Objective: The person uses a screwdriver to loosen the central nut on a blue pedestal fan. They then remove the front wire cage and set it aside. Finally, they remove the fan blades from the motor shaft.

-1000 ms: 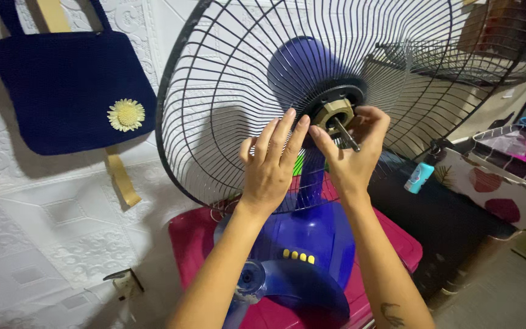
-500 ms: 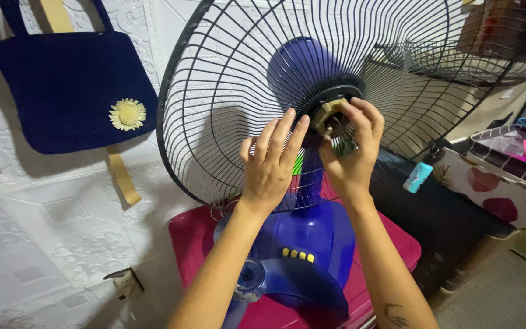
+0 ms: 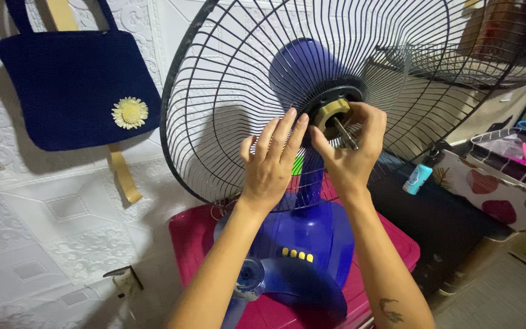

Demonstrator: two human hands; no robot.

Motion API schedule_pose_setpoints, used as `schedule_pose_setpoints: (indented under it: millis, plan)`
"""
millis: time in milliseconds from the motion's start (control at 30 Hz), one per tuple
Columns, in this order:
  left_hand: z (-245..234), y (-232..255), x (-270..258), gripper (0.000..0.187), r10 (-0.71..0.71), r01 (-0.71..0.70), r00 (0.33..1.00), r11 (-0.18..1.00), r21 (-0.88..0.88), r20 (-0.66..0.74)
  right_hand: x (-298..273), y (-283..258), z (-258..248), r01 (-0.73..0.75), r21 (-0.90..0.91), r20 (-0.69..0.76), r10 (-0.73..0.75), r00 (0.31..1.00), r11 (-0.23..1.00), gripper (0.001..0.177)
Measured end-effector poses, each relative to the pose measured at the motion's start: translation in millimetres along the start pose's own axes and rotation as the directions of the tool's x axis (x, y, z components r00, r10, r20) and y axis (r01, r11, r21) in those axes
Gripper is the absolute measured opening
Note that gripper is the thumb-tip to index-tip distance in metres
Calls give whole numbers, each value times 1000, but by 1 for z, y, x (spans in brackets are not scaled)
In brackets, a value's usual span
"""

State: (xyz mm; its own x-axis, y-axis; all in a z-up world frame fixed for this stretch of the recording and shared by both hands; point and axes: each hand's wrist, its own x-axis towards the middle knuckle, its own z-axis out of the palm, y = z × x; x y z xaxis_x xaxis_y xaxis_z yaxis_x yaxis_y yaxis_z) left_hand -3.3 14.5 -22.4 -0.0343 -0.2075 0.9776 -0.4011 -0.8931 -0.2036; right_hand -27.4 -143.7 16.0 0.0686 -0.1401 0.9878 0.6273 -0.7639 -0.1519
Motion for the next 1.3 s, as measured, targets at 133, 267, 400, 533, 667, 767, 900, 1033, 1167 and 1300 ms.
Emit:
schedule_pose_setpoints:
  millis: [133, 267, 400, 533, 667, 767, 900, 1033, 1167, 1300]
  plan:
    - [2, -1, 0, 50, 7, -7, 1000, 1000, 3, -6, 1, 4, -4, 117, 23, 30, -118, 993, 993, 64]
    - [1, -1, 0, 51, 10, -10, 1000, 1000, 1, 1, -3, 6, -3, 135, 21, 32, -136, 990, 991, 67]
    - [-2, -2, 1, 51, 2, -2, 1000, 1000, 3, 3, -9, -2, -4, -82, 121, 14, 81, 997, 989, 85]
    - [-2, 0, 0, 51, -5, 4, 1000, 1000, 22, 8, -7, -2, 4, -208, 197, 38, 204, 978, 958, 71]
    - [-3, 1, 0, 51, -7, 6, 1000, 1000, 25, 12, -4, -4, 3, -152, 87, 0, 153, 988, 985, 63]
    - [-4, 0, 0, 51, 0, 0, 1000, 1000, 28, 23, 0, -10, -4, -86, 31, 18, 85, 996, 996, 60]
    - [-3, 3, 1, 53, 1, -1, 1000, 1000, 16, 26, 3, -8, -10, 89, -16, 34, -88, 996, 996, 63]
    - [-3, 6, 3, 56, 5, -5, 1000, 1000, 28, 19, -7, 3, -8, 153, 9, 14, -153, 988, 988, 67]
    - [-5, 11, 6, 57, -15, 13, 999, 999, 32, 48, -14, 11, -12, 93, 145, 58, -102, 993, 985, 70]
    - [-2, 14, 4, 52, -34, 34, 998, 999, -13, 49, -14, 12, -14, 68, 29, 35, -69, 997, 997, 86]
